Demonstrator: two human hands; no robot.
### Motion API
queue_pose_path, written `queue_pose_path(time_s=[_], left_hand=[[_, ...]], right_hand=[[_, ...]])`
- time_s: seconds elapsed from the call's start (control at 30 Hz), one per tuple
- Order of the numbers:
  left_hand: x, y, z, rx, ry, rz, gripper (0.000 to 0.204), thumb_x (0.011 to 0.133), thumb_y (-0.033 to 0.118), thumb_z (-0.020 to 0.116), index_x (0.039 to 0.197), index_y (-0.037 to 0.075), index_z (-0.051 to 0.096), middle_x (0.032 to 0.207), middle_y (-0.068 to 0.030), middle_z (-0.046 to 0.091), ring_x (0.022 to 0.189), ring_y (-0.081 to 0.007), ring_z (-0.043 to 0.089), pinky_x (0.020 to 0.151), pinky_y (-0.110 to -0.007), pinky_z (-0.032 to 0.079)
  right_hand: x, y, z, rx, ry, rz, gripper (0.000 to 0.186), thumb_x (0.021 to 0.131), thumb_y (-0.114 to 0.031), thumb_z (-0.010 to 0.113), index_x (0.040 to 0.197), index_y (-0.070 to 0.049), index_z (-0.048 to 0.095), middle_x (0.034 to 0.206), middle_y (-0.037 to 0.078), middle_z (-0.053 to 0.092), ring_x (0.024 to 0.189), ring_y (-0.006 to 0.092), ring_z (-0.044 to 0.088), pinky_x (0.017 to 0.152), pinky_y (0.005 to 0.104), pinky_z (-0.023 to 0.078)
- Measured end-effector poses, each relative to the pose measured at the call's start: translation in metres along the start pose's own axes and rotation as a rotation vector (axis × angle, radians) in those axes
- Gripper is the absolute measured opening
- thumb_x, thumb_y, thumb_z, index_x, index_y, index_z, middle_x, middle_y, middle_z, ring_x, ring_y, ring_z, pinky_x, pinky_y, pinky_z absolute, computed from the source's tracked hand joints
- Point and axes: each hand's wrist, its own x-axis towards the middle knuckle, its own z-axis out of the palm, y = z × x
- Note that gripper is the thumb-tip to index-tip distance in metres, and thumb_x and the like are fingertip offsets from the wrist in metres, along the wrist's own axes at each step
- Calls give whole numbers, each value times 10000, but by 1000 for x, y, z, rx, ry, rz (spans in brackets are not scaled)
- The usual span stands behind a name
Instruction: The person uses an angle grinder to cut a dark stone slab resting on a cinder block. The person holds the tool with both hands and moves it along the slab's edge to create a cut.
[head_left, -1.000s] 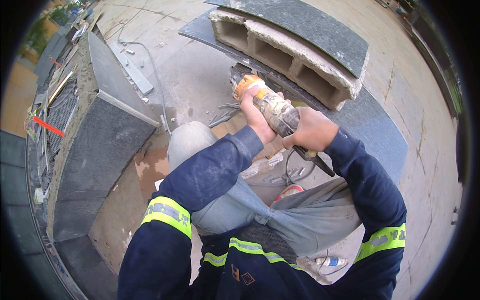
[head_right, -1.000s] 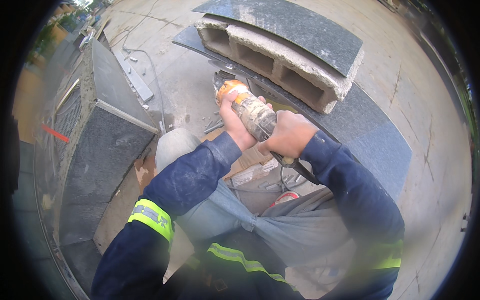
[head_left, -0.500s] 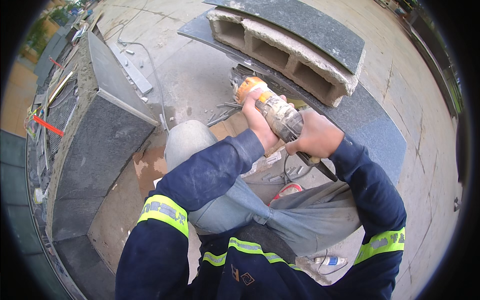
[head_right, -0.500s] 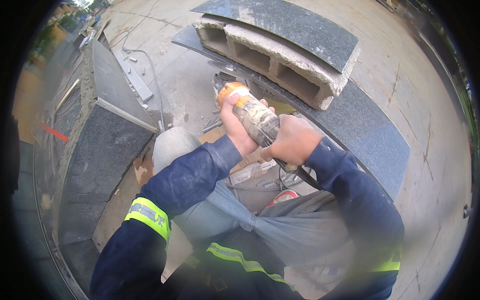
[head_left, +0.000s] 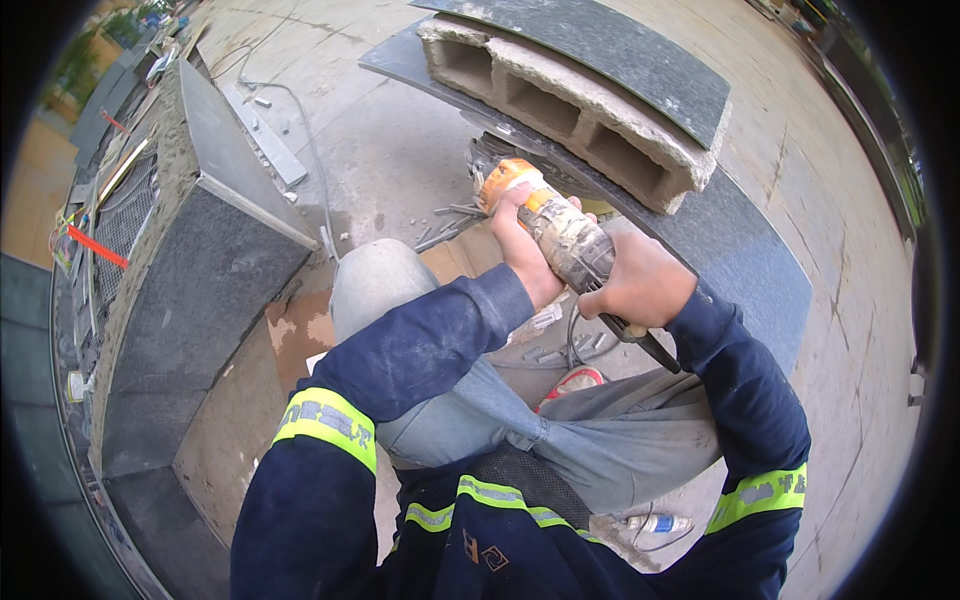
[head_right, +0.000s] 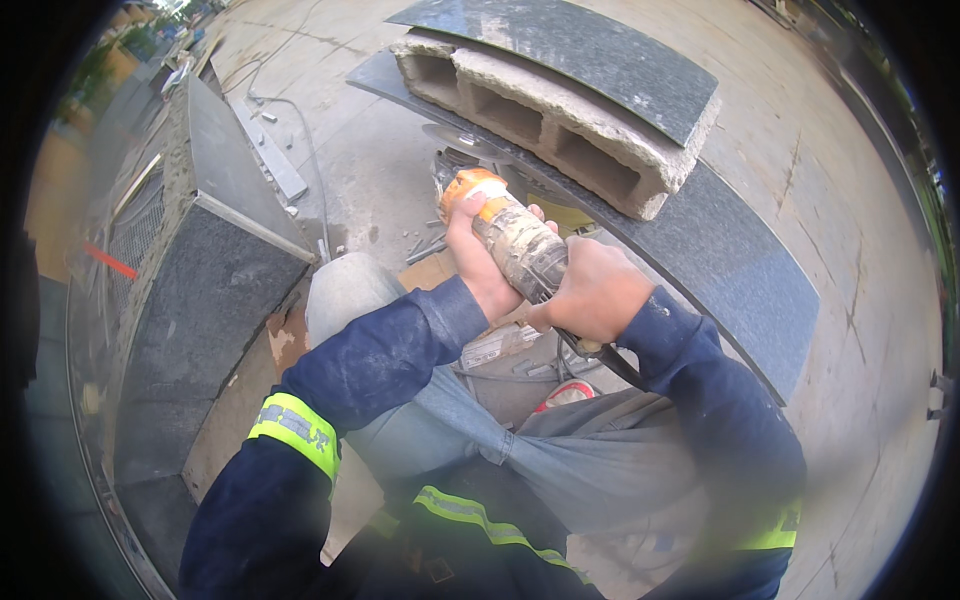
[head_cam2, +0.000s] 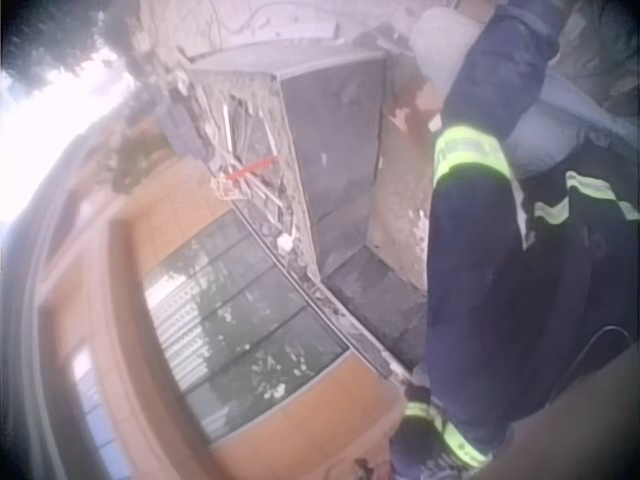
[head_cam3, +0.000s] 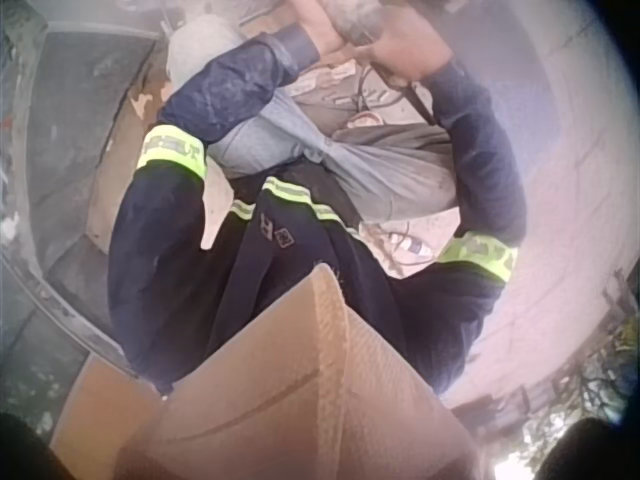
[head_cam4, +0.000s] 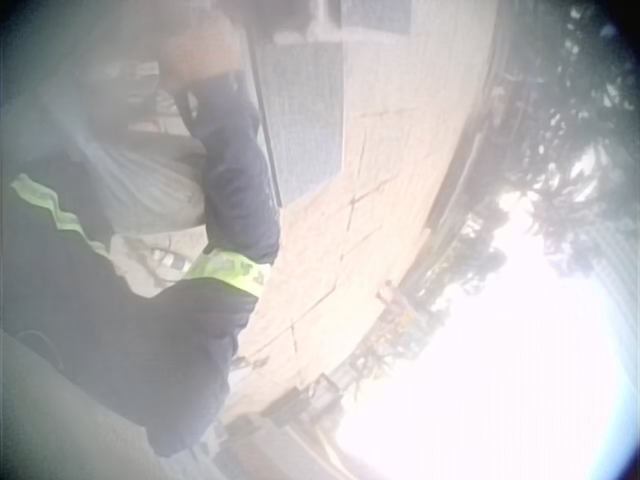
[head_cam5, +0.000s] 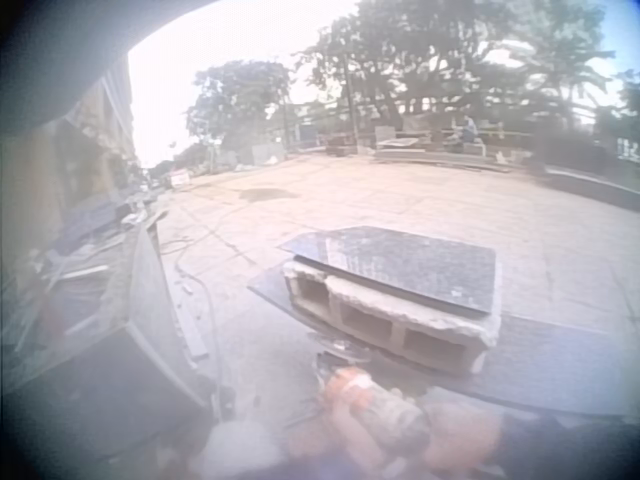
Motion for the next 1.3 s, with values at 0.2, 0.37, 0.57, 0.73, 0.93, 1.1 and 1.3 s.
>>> queue_pose_path(time_s=[0.2, 0.37, 0.57, 0.73, 0.93, 1.1, 1.3], left_hand=[[2, 4, -2, -17, -1, 10, 560, 730, 479, 581, 1031, 26, 448, 873, -137, 552, 808, -315, 579, 739, -442, 514], [8, 17, -4, -19, -6, 5, 571, 719, 474, 596, 1047, 33, 442, 894, -139, 541, 810, -317, 574, 739, -439, 514], [24, 13, -4, 62, -44, 80, 535, 731, 466, 588, 1015, 33, 453, 878, -145, 557, 808, -317, 574, 748, -436, 510], [35, 11, -18, 172, -16, 96, 560, 759, 538, 547, 945, 13, 489, 829, -104, 545, 758, -253, 574, 669, -373, 522], [30, 17, -16, 223, 77, 170, 539, 757, 527, 575, 943, 28, 491, 842, -91, 543, 749, -231, 575, 654, -352, 524], [33, 16, -15, 192, 5, 111, 508, 762, 509, 569, 935, 38, 484, 830, -93, 542, 726, -238, 568, 655, -354, 521], [17, 11, 6, 160, 41, 150, 480, 759, 484, 561, 950, 51, 478, 836, -108, 549, 731, -262, 572, 674, -376, 519]], right_hand=[[6, -3, 0, -22, -13, 41, 521, 564, -328, 742, 846, 95, 629, 801, 250, 642, 782, 343, 652, 738, 375, 512], [17, -14, -3, -11, -66, 60, 532, 563, -339, 728, 834, 108, 626, 787, 242, 645, 769, 329, 657, 730, 367, 515], [25, 2, -2, 27, -45, 77, 525, 567, -342, 741, 835, 97, 636, 810, 237, 656, 796, 316, 668, 729, 347, 529], [21, 6, -2, 150, -54, 117, 502, 511, -272, 773, 863, 65, 651, 817, 246, 657, 801, 340, 663, 720, 368, 538], [24, 0, 6, 171, -52, 100, 473, 510, -255, 778, 853, 52, 669, 827, 209, 672, 801, 308, 671, 697, 353, 542], [22, -1, 1, 158, -45, 134, 495, 505, -267, 770, 860, 59, 660, 827, 224, 666, 803, 315, 669, 692, 358, 541], [18, 1, 1, 143, 7, 100, 536, 523, -323, 745, 873, 71, 646, 841, 242, 658, 831, 333, 661, 726, 358, 534]])
